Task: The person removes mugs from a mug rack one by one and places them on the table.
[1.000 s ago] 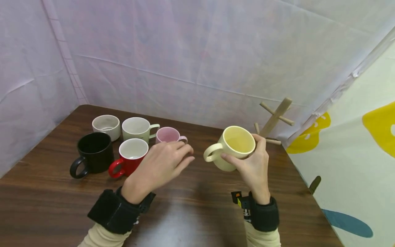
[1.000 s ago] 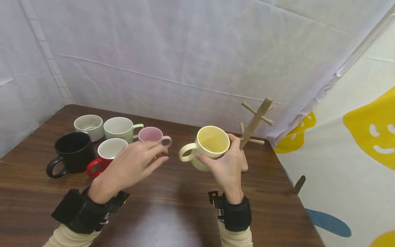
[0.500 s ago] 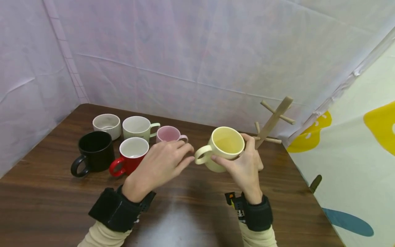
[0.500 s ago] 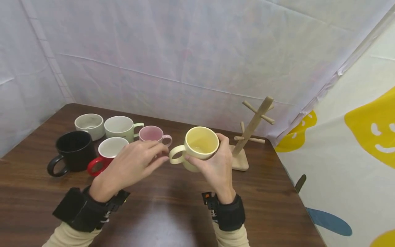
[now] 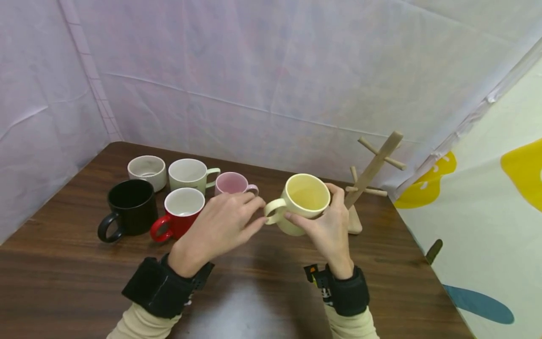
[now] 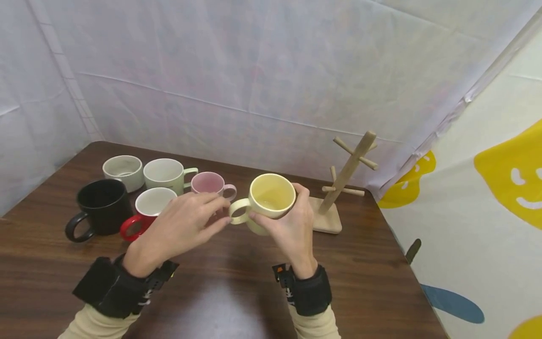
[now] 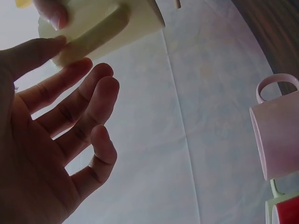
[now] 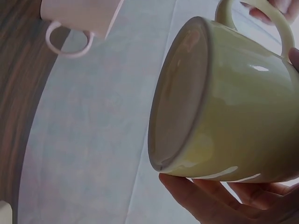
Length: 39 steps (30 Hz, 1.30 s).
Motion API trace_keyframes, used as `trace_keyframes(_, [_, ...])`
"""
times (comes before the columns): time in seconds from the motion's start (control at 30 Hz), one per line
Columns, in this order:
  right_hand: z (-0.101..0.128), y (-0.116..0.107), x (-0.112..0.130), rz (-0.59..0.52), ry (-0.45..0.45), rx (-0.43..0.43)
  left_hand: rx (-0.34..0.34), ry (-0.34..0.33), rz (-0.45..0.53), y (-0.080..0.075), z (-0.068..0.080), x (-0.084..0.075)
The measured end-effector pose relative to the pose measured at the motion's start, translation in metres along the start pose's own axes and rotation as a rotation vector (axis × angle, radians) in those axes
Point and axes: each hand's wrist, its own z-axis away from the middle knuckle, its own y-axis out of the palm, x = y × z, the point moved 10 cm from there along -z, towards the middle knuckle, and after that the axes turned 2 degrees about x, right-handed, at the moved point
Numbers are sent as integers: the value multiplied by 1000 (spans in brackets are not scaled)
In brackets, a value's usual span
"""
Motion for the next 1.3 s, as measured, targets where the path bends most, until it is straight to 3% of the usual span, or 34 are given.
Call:
trace_keyframes(0.4, [3, 15, 9, -43, -56, 47, 49, -86, 175, 8, -1, 3])
trace_keyframes(0.67, [4, 16, 9, -55, -47, 58, 168, -161, 413, 24, -2, 8])
trace_keyframes(0.77, [4, 17, 9, -44, -44, 63, 193, -197, 457, 28, -1, 11])
trace_keyframes(1.07, [5, 21, 9, -39, -37, 80, 249, -237, 410, 31, 1, 11])
trace_keyframes(1.3, [5, 25, 10, -40, -27, 110, 339, -263, 417, 36, 4, 12])
